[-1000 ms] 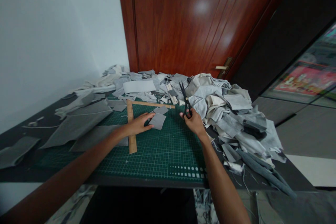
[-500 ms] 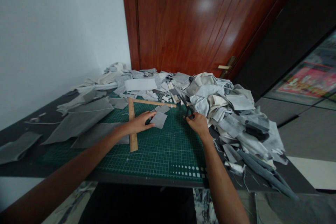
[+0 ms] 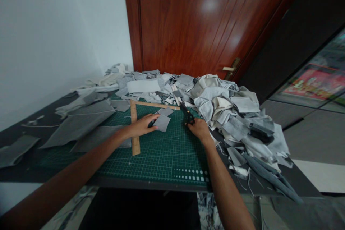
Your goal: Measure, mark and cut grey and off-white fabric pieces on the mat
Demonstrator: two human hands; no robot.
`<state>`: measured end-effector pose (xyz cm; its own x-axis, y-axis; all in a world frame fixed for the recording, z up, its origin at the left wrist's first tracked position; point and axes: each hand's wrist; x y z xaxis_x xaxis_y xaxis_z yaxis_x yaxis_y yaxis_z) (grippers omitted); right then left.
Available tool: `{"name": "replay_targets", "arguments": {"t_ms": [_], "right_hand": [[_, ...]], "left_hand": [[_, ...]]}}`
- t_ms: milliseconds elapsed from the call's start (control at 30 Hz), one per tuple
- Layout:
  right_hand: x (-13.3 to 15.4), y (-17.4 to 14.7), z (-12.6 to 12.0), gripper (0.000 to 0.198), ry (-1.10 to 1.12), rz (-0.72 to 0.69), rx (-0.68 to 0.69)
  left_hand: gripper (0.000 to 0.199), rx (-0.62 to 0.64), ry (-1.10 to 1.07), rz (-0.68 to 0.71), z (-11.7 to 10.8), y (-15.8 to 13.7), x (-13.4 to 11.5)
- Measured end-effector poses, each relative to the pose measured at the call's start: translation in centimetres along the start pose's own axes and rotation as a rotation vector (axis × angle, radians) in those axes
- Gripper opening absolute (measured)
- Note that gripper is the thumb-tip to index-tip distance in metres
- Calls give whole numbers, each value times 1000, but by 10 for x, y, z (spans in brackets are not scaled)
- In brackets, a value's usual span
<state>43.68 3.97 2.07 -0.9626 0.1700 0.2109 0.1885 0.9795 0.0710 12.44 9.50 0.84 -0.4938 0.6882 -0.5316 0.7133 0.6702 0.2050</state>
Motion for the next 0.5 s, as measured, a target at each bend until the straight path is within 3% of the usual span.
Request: {"name": "replay_targets", "arguments": {"t_ms": [267,400,500], "right_hand": [[-4,1,5,18,56,-40,-62],[-1,4,1,27,123,-50,-136],[0,4,-3,38,331,-84,-274]], "left_hand": [[56,-26,-39,38,2,0,6],[58,-22,-27,2,3,1,8],[57,-18,-20,7,2,1,6]]}}
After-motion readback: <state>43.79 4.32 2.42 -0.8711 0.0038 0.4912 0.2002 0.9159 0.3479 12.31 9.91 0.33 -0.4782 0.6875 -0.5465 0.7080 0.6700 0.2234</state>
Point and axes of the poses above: each hand's wrist, its own y-axis towards the middle knuckle, its own z-axis out of the palm, x = y × z
